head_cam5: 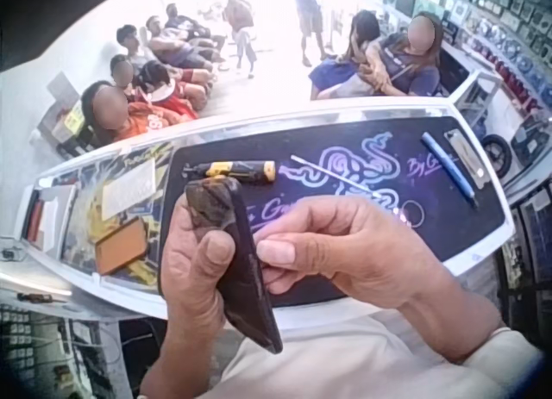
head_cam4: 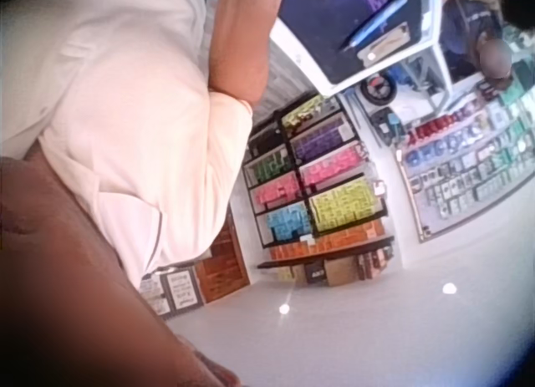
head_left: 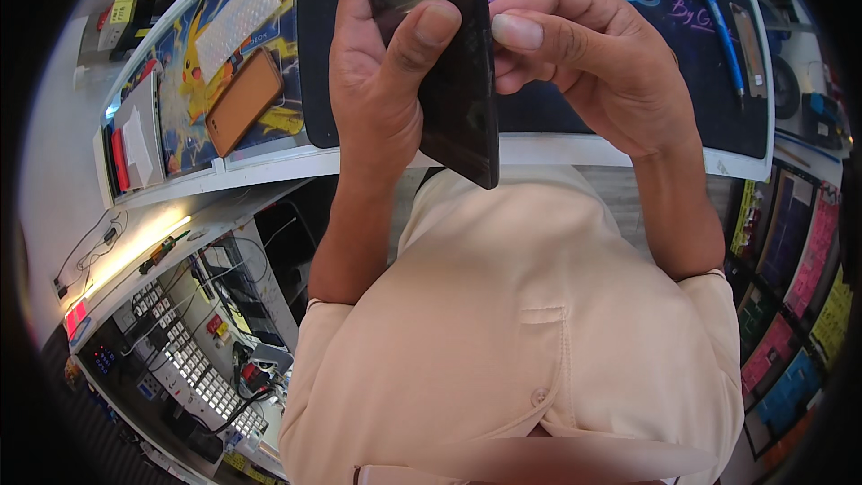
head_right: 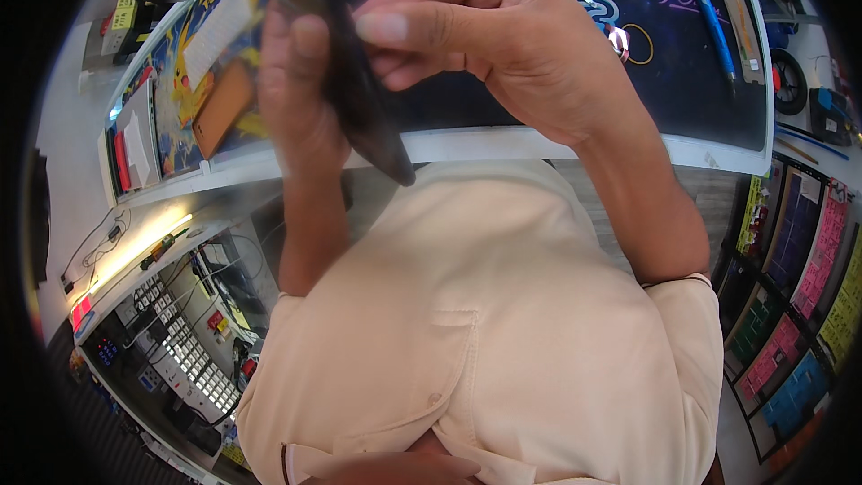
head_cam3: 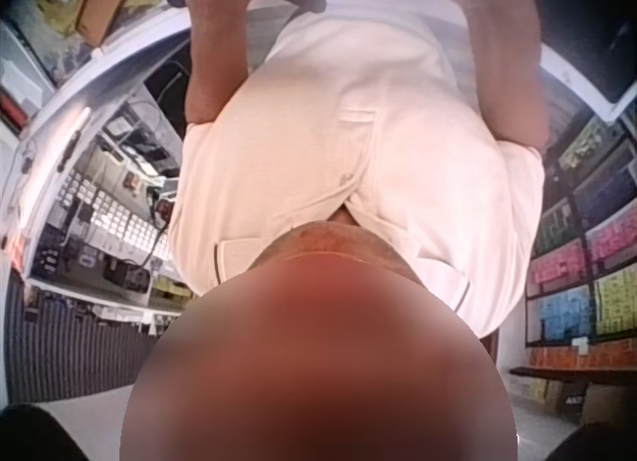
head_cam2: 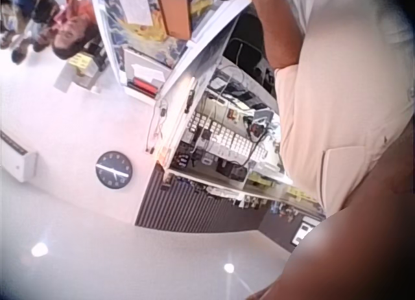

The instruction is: The person inspects a black smartphone, then retrieves a tube of adhesive. They apply the adhesive to the edges of the phone's back panel and press it into place. The person then wipes the phone's surface with a cloth.

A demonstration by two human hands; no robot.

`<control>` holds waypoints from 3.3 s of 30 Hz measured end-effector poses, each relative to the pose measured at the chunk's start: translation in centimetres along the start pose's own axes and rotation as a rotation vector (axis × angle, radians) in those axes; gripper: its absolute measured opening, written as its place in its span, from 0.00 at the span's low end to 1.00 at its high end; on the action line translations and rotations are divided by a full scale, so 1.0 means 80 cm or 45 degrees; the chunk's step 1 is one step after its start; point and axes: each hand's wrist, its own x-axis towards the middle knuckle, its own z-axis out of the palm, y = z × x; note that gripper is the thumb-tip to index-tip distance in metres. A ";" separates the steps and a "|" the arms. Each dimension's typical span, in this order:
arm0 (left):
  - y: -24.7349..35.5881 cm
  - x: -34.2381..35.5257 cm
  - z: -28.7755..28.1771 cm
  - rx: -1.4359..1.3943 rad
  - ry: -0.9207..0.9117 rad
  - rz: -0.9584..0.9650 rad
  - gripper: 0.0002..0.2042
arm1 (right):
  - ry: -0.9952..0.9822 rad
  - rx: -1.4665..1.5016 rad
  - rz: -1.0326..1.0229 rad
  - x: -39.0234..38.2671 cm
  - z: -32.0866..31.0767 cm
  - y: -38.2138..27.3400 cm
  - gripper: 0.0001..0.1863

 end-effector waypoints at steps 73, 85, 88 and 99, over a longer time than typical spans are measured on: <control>0.007 -0.005 0.043 0.208 0.313 0.385 0.34 | 0.345 -1.549 -1.127 -0.015 0.044 -0.006 0.08; 0.004 -0.006 0.041 0.176 0.329 0.375 0.33 | 0.383 -1.007 -0.652 -0.022 0.039 -0.008 0.06; 0.003 -0.003 0.041 0.211 0.332 0.398 0.33 | 0.397 -1.314 -0.847 -0.017 0.039 -0.009 0.06; 0.013 0.006 0.045 0.207 0.275 0.307 0.31 | 0.284 -1.717 -1.274 -0.007 0.032 -0.007 0.10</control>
